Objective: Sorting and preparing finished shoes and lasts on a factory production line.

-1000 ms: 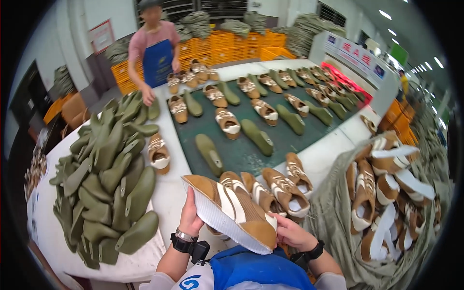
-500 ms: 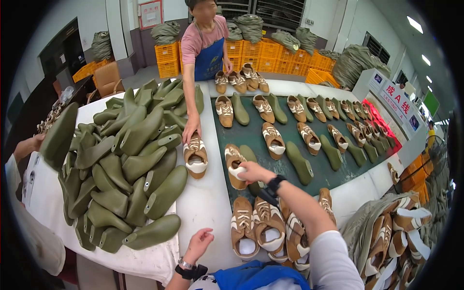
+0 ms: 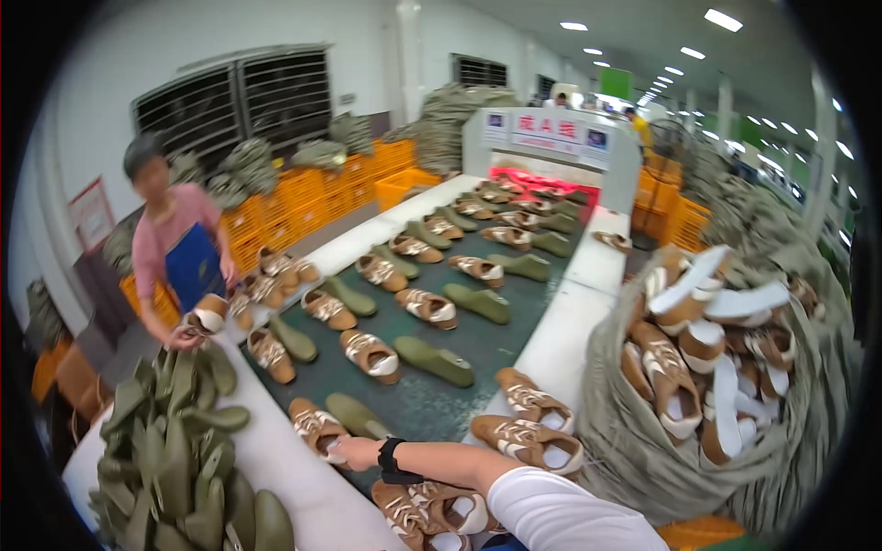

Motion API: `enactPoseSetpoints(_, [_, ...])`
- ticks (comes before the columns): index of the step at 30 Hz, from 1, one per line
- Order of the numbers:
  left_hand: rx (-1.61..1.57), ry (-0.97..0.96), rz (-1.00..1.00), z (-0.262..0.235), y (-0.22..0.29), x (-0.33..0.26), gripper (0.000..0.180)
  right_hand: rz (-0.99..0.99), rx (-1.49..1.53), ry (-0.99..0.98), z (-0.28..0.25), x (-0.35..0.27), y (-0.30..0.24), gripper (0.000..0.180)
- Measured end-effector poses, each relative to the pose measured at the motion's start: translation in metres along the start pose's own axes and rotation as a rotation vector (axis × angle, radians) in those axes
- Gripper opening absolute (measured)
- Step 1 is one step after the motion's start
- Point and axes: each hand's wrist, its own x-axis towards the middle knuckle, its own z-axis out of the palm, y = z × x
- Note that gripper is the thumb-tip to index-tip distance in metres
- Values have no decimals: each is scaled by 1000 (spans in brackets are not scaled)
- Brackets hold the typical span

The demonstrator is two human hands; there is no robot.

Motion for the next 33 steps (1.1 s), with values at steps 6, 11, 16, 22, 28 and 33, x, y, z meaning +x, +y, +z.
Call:
enactPoseSetpoints(6, [181, -80, 104, 13, 23, -3, 30, -276, 203, 65, -133, -132, -71, 33])
enactPoseSetpoints(11, [510, -182, 371, 37, 4, 8, 45, 81, 254, -93, -155, -263, -98, 38])
enactPoseSetpoints(16, [723, -301, 614, 47, -18, 2, 46, -139, 187, 12, -56, -311, -116, 35])
enactPoseSetpoints(22, [484, -271, 290, 27, -27, 3, 45, 83, -3, 26, -38, -297, -117, 18])
enactPoseSetpoints(28, [1010, 234, 302, -54, -23, 4, 61, 147, 50, -44, -36, -288, -82, 33])
enactPoseSetpoints(33, [1307, 698, 7, -140, -18, -47, 71, 40, -51, -23, -62, -291, -89, 31])
